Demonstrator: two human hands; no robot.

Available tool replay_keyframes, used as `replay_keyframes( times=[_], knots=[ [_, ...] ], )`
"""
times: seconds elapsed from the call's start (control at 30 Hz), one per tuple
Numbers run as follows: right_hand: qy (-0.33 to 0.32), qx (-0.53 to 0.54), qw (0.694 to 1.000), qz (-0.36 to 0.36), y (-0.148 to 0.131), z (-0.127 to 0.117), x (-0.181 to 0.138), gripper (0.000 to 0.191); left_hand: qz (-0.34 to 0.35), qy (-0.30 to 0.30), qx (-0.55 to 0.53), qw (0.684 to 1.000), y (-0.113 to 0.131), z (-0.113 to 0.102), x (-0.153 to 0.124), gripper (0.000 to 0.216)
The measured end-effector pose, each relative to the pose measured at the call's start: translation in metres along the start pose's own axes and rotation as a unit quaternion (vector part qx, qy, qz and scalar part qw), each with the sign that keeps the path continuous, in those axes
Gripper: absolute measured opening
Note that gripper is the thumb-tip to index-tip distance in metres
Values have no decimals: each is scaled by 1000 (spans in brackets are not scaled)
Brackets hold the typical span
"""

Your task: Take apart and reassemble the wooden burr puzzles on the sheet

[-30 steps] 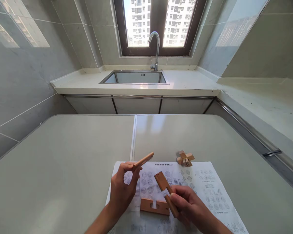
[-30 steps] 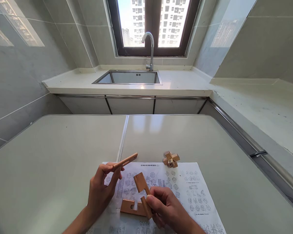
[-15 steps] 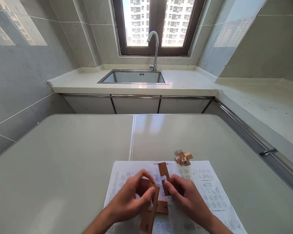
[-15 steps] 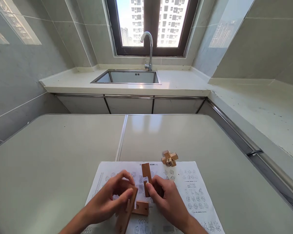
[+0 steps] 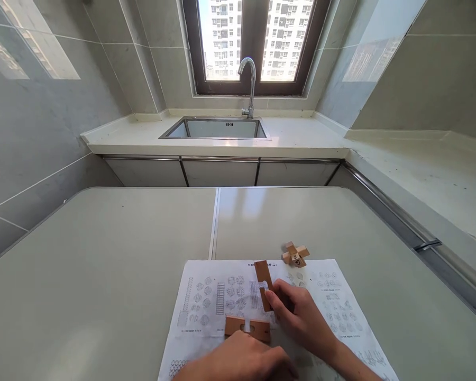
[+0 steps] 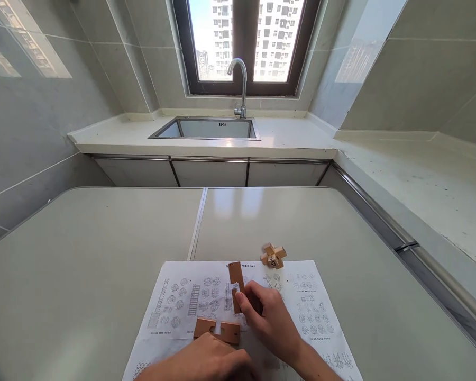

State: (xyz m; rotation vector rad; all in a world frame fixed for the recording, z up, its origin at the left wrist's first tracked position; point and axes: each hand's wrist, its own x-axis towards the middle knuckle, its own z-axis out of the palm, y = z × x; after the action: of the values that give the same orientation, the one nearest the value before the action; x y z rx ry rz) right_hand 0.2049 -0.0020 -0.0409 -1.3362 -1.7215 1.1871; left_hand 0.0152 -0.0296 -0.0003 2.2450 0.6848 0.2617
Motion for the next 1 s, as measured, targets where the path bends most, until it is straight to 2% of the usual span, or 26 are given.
replay_keyframes(
  times=[0.1, 0.27, 0.43, 0.53, 0.63, 0.8, 1.0],
  knots=[
    [6, -7, 1000, -13, -1, -1, 0, 44, -10, 31, 58, 998, 1, -4, 0, 15],
    [-20, -52, 997, -52, -3, -1, -1, 36, -3, 65, 55, 996, 0, -31, -15, 17],
    [-17, -90, 992, -84, -5, 1, -3, 32, -104, 108, 43, 988, -10, -45, -40, 12],
    [12, -116, 989, -95, -3, 3, -3, 32, -145, 143, 38, 978, -15, -44, -50, 12],
    [45, -147, 981, -122, 1, 4, -2, 32, -157, 185, 76, 967, -18, -38, -54, 14],
    [63, -210, 962, -164, 6, 6, 0, 37, -112, 216, 176, 954, -25, -27, -57, 9],
    [60, -251, 951, -170, 7, 7, 0, 42, 18, 195, 267, 944, -26, -22, -54, 7]
  ],
)
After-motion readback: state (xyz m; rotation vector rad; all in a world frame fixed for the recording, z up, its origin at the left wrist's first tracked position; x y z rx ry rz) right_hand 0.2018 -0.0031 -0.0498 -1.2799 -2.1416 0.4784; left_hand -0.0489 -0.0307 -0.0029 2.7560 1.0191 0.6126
